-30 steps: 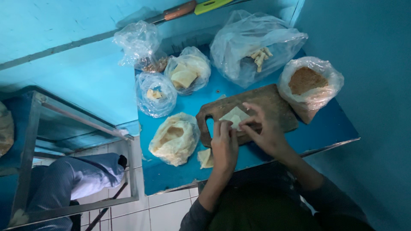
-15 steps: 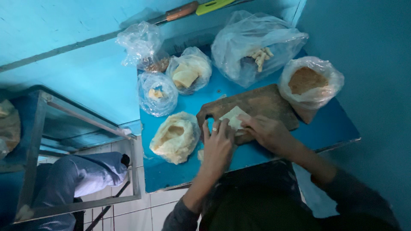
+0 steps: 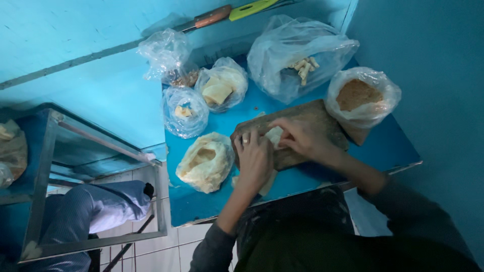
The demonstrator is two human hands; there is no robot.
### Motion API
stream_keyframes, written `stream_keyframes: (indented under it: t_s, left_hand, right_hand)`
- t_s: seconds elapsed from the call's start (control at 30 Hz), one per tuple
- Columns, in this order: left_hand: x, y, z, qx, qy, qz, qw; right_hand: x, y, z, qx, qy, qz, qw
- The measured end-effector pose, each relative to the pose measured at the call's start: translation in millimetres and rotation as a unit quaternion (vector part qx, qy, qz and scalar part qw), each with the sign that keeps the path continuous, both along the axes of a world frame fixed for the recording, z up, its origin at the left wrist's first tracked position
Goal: The person sits at a blue table and wraps small square dough wrappers one at a time. They place filling from a plastic bag onto a wrapper on a wooden cutting board, fold the wrapper over the filling by hand, and put the folded piece into a plastic bag with other finished pieces.
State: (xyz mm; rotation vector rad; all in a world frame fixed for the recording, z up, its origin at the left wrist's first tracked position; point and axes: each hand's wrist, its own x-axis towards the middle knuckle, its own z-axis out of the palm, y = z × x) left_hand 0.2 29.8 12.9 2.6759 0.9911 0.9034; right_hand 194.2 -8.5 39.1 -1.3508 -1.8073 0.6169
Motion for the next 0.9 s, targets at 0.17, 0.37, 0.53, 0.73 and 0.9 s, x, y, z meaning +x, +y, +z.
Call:
stream_keyframes:
  t_s: [0.17,0.37,0.53,0.73,0.9]
  left_hand:
    - [7,4,-2,-0.012,-0.068,0.037,0.997]
    - [-5,9,-6,0.002,-0.041,-0.011,0.999]
    - [-10,8,0,0.059,-0.039,-0.047,0.996]
    - [1,14,2,-0.033,-0.027,-0.008,0.999]
    - [12,23,1,-0.055,-0.078,0.019,0.995]
  right_hand:
    - [-5,-2,-8,0.01,-0.005,-0.013,1.0]
    - [7,-12,-6,0.081,-0.094,0.013,0.992]
    - [9,-13,-6,0.121,-0.098,0.036,0.987]
    - [8,11,-7,-0.017,-0.004,0.017,1.0]
    - [8,12,-4,-0.044,0.008,-0.001,0.999]
